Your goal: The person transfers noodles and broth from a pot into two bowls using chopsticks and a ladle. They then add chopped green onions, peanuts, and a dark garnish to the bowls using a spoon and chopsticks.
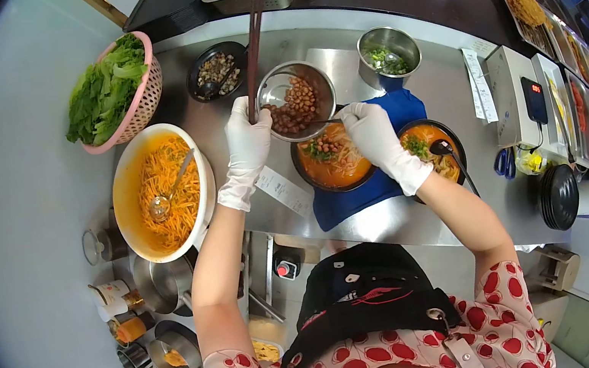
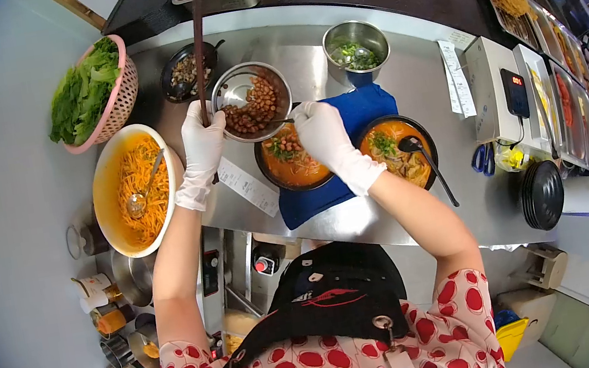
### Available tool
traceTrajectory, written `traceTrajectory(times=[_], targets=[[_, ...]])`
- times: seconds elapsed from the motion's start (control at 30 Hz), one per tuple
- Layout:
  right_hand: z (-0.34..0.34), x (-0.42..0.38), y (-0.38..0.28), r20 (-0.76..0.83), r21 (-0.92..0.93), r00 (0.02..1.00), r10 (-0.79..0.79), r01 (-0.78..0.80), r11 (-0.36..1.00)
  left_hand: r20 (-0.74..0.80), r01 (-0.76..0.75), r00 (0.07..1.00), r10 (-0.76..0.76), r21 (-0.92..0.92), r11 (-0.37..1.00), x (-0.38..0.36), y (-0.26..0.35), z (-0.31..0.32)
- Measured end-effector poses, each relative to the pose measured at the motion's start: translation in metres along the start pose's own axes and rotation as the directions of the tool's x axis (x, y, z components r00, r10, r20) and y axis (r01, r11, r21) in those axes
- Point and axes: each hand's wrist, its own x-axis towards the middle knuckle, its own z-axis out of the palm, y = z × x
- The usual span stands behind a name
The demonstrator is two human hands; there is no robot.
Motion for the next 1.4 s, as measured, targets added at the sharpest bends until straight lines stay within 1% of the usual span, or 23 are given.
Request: traceTrajectory(times=[0.17,0.27,0.33,0.47,0.53,0.6,0.63,0.67,0.7,0.73,0.8,0.83,0.9,0.97,1.0,1.03,1.07,1.1,1.13,1.17,1.2,1.33,1.4], targets=[[-0.013,0.009,0.008,-0.020,0.025,0.998,0.052,-0.051,0.998,0.034,-0.031,0.999,0.031,0.002,1.000,0.005,0.003,0.005],[-0.020,0.009,0.009,-0.059,0.023,0.998,-0.007,0.008,1.000,0.055,-0.038,0.998,0.036,0.030,0.999,0.007,0.010,0.009],[-0.027,0.009,0.009,-0.018,0.079,0.996,0.083,-0.081,0.994,0.071,-0.044,0.997,0.041,0.051,0.998,0.009,0.013,0.013],[-0.048,0.003,0.008,-0.056,0.077,0.996,0.066,-0.061,0.995,0.105,-0.081,0.992,0.075,0.056,0.995,0.014,0.020,0.025],[-0.063,-0.001,0.004,-0.074,0.102,0.993,0.096,-0.088,0.991,0.131,-0.108,0.986,0.099,0.070,0.992,0.016,0.023,0.031],[-0.083,-0.009,-0.006,-0.077,0.114,0.986,0.151,-0.142,0.983,0.188,-0.076,0.981,0.053,0.117,0.990,0.018,0.026,0.039],[-0.092,-0.014,-0.009,-0.069,0.127,0.977,0.201,-0.191,0.973,0.203,-0.081,0.977,0.057,0.108,0.991,0.020,0.027,0.043],[-0.100,-0.020,-0.007,-0.113,0.145,0.984,0.138,-0.121,0.982,0.213,-0.082,0.975,0.071,0.046,0.996,0.022,0.027,0.048],[-0.110,-0.027,-0.005,-0.131,0.141,0.979,0.156,-0.137,0.980,0.225,-0.079,0.971,0.081,-0.016,0.997,0.023,0.026,0.052],[-0.122,-0.035,-0.003,-0.129,0.140,0.976,0.175,-0.156,0.978,0.219,-0.128,0.968,0.124,0.001,0.992,0.026,0.024,0.057],[-0.146,-0.053,-0.011,-0.158,0.108,0.958,0.238,-0.223,0.969,0.240,-0.086,0.967,0.084,-0.002,0.996,0.029,0.019,0.062],[-0.156,-0.063,-0.005,-0.176,0.138,0.947,0.269,-0.247,0.959,0.244,-0.074,0.967,0.077,-0.018,0.997,0.032,0.020,0.064],[-0.175,-0.083,0.010,-0.214,0.052,0.950,0.229,-0.223,0.974,0.236,-0.098,0.966,0.103,-0.031,0.995,0.036,0.016,0.066],[-0.180,-0.103,0.036,-0.248,0.035,0.944,0.219,-0.217,0.976,0.223,-0.099,0.969,0.103,-0.030,0.995,0.040,0.017,0.068],[-0.181,-0.112,0.049,-0.284,-0.123,0.954,0.096,-0.135,0.983,0.227,-0.084,0.969,0.093,-0.048,0.995,0.042,0.016,0.068],[-0.180,-0.122,0.060,-0.299,-0.280,0.954,-0.031,-0.056,0.959,0.230,-0.096,0.969,0.096,-0.009,0.995,0.044,0.018,0.067],[-0.179,-0.130,0.068,-0.218,-0.544,0.922,-0.321,0.158,0.824,0.231,-0.086,0.969,0.088,-0.017,0.996,0.046,0.017,0.068],[-0.179,-0.138,0.072,-0.221,-0.545,0.922,-0.318,0.153,0.824,0.232,-0.076,0.970,0.080,-0.025,0.997,0.048,0.016,0.068],[-0.179,-0.145,0.074,-0.023,-0.746,0.924,-0.381,0.238,0.622,0.235,-0.075,0.969,0.079,-0.026,0.997,0.051,0.014,0.068],[-0.179,-0.150,0.075,0.185,-0.867,0.905,-0.383,0.334,0.370,0.236,-0.087,0.968,0.089,-0.019,0.996,0.053,0.012,0.067],[-0.178,-0.152,0.074,0.248,-0.896,0.888,-0.387,0.362,0.257,0.238,-0.099,0.966,0.099,-0.012,0.995,0.054,0.012,0.067],[-0.187,-0.131,0.060,0.209,-0.928,0.884,-0.418,0.314,0.200,0.175,-0.008,0.984,0.025,-0.100,0.995,0.057,0.016,0.066],[-0.180,-0.105,0.037,-0.055,-0.774,0.881,-0.470,0.260,0.578,0.144,-0.010,0.989,0.019,-0.060,0.998,0.063,0.005,0.064]])
